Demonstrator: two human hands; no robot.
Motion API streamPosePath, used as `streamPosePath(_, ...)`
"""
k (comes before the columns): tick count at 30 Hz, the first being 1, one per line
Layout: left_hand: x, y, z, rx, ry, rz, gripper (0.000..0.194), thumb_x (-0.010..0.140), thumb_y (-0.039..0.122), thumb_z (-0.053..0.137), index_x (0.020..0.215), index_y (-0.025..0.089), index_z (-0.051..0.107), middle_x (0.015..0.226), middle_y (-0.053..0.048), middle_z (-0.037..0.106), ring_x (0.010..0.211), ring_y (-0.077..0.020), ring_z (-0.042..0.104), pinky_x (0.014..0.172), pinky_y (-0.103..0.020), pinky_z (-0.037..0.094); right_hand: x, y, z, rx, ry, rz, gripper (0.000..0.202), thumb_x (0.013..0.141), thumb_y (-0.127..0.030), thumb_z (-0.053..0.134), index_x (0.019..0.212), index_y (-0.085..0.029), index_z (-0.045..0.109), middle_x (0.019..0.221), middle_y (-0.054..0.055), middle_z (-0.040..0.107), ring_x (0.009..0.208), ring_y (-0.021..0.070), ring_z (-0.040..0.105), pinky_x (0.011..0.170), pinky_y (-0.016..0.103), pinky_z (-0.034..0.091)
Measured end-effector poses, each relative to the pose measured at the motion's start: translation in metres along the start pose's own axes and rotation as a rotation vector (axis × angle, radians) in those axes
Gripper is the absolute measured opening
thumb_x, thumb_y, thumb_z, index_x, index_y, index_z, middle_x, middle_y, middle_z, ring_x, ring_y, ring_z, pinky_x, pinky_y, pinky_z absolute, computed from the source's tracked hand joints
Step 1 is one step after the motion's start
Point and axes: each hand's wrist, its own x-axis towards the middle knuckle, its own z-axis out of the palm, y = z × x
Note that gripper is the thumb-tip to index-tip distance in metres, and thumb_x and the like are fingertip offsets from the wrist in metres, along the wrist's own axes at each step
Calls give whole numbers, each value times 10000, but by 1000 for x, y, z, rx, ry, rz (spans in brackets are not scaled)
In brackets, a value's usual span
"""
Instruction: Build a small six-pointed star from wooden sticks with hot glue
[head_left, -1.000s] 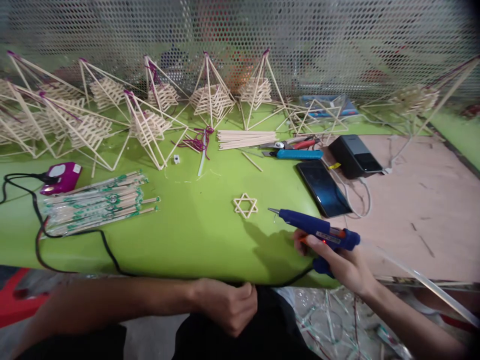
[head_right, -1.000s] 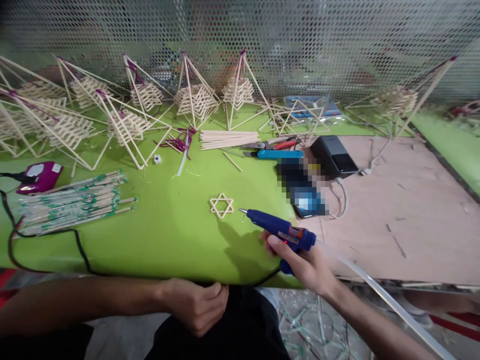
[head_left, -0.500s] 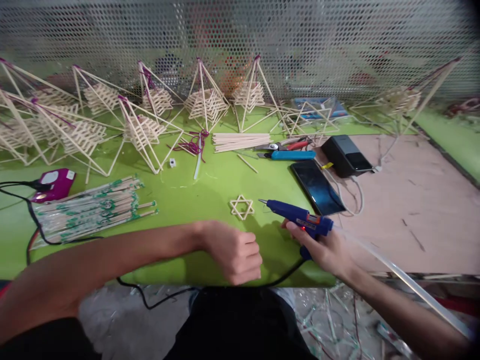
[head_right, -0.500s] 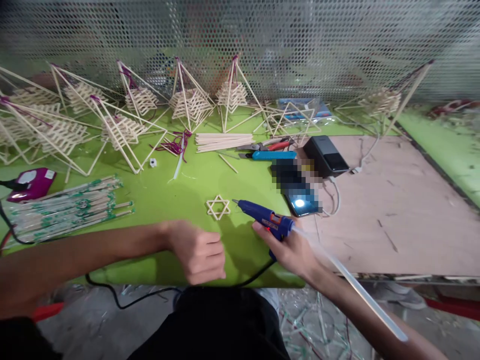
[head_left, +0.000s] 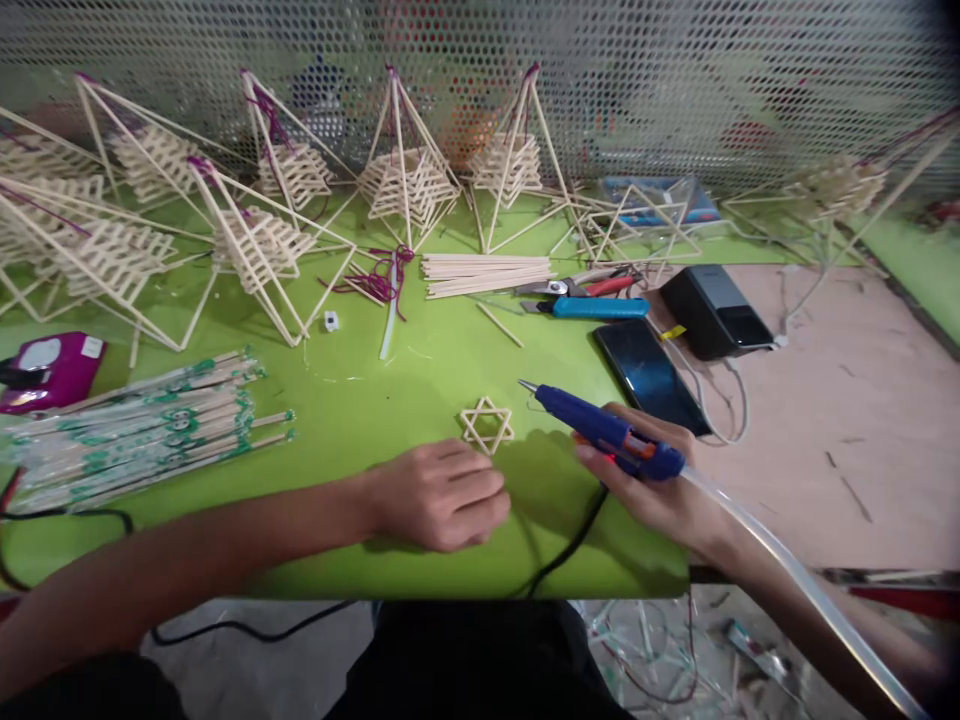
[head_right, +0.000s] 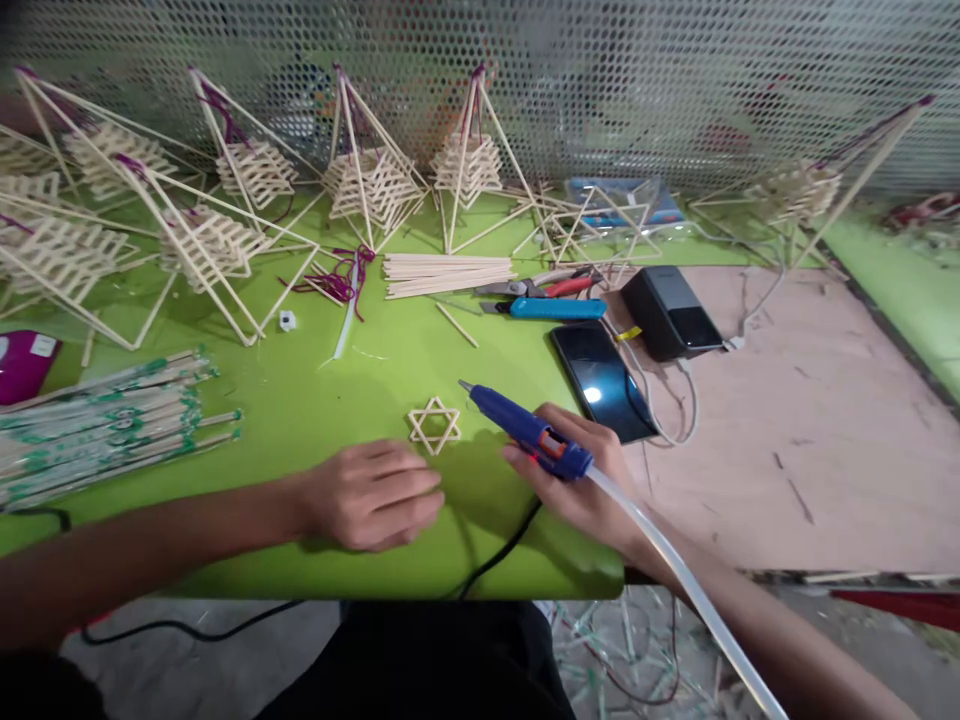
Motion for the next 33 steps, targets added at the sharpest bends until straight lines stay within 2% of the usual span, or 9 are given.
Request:
streamPosePath(4, -10, -11, -9, 50, -13, -112, 194, 888, 132, 677, 1071, 68, 686, 1043, -123, 741, 991, -222, 693, 853, -354, 613, 16, -4, -3, -49, -36, -143, 139, 873, -366, 724, 924, -247, 673, 1001, 53, 654, 885, 191, 624, 785, 320, 490)
streamPosePath(7, -13, -15, -9, 59, -62, -223, 272, 932, 188, 650, 1188, 98, 652, 1169, -140, 721, 1086, -238, 688, 884, -397, 624, 22, -6, -8, -60, -47, -31, 207, 877, -433, 711, 874, -236, 649, 848, 13, 630, 740, 150, 577, 664, 281, 449)
streamPosePath(10, -11, -16, -9, 36, -114, -268, 338, 961, 245, 629, 1277, 125, 611, 1291, -153, 673, 1181, -253, 658, 919, -422, 617, 28, -11, -13, -63, -108, 116, 350, 835, -545, 720, 777, -218, 608, 654, -26, 533, 589, 119, 466, 520, 266, 349)
streamPosePath(14, -8, -18, -5, 21, -97, -297, 293, 949, 242, 655, 1217, 126, 635, 1248, -144, 688, 1144, -245, 669, 920, -412, 614, 36, -16, -16, -36, -138, 127, 445, 828, -635, 683, 743, -204, 607, 659, -2, 560, 601, 129, 505, 521, 268, 372)
streamPosePath(17, -6, -22, 1, 19, -67, -386, 392, 936, 387, 676, 1199, 103, 620, 1209, -154, 695, 1115, -265, 674, 923, -446, 612, 38, -16, -14, -19, -85, 141, 480, 837, -668, 653, 704, -212, 586, 632, 1, 540, 594, 131, 504, 519, 271, 375)
streamPosePath(19, -4, -25, 4, -2, -96, -459, 560, 912, 501, 675, 1265, 79, 572, 1247, -179, 673, 1153, -294, 653, 957, -490, 593, 36, -14, -12, -6, -86, 158, 485, 836, -667, 657, 679, -218, 565, 605, -10, 499, 570, 121, 470, 504, 272, 349)
streamPosePath(22, 1, -31, 7, -52, -154, -509, 680, 892, 543, 678, 1345, 69, 499, 1300, -191, 644, 1193, -310, 625, 996, -524, 559, 32, -10, -12, 13, -132, 181, 467, 848, -639, 662, 676, -219, 557, 596, -22, 473, 557, 109, 438, 496, 279, 306)
streamPosePath(28, 4, -36, 6, -156, -204, -529, 610, 903, 500, 662, 1364, 144, 479, 1258, -127, 668, 1160, -280, 621, 993, -513, 535, 29, -9, -15, -12, -142, 155, 385, 892, -556, 636, 719, -220, 563, 610, -27, 466, 563, 107, 413, 507, 287, 302)
streamPosePath(33, 3, -34, 5, -177, -221, -505, 568, 916, 438, 656, 1370, 144, 486, 1312, -119, 646, 1209, -269, 589, 1035, -493, 508, 36, -7, -10, -81, -57, 13, 314, 922, -477, 618, 756, -217, 565, 702, 0, 552, 622, 122, 491, 565, 285, 371)
